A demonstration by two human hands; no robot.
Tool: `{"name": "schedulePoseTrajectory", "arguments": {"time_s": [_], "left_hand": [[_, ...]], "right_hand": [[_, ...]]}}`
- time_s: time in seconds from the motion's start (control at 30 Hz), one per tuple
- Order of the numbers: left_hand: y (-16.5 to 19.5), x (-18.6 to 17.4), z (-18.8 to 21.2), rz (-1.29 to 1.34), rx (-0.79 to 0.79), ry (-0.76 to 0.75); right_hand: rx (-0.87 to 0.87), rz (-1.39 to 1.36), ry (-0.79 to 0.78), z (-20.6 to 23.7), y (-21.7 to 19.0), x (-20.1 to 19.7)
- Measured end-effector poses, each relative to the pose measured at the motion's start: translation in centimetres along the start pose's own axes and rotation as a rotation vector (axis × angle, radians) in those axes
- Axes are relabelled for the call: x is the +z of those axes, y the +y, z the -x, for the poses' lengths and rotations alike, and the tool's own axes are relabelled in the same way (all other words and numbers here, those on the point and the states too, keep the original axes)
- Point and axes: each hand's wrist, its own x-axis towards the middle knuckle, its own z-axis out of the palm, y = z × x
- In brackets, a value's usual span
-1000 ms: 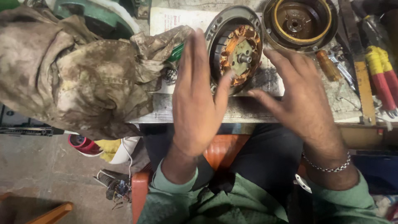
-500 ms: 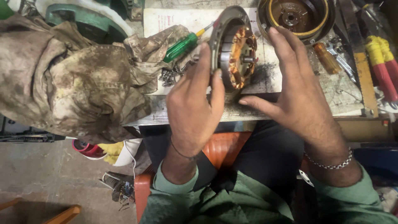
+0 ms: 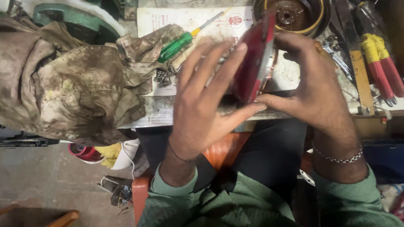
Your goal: The person unscrews screws from a red motor end cover with a screwdriver, removes the cover, and lifts out the rotor and stator assembly. They wipe the components with a rag, tap the housing with a hammer, and reposition the parts on the workbench.
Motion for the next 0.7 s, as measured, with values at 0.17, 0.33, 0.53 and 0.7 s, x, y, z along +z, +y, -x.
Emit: {"name": "schedulePoseTrajectory", "arguments": {"time_s": [0.17,0.33,0.53,0.7], "left_hand": [[-1.5,-0.5,0.0,0.036,0.076,-0.104],[-2.0,-0.3,-0.4,0.058,0.094,-0.136],[-2.6,-0.4,-0.2,0.052,0.076,-0.158],[-2.7,-0.2,0.0,0.067,0.087,-0.183]], "right_hand": [[0.032,-0.091,-0.038,0.0,0.1,0.5],[0.165,0.028,-0.142,-0.5,-0.3,0.2],[0.038,0.056,-0.046,-0.3,-1.4,-0.7],[-0.023,0.047,-0.035,-0.1,-1.2,-0.2]]}}
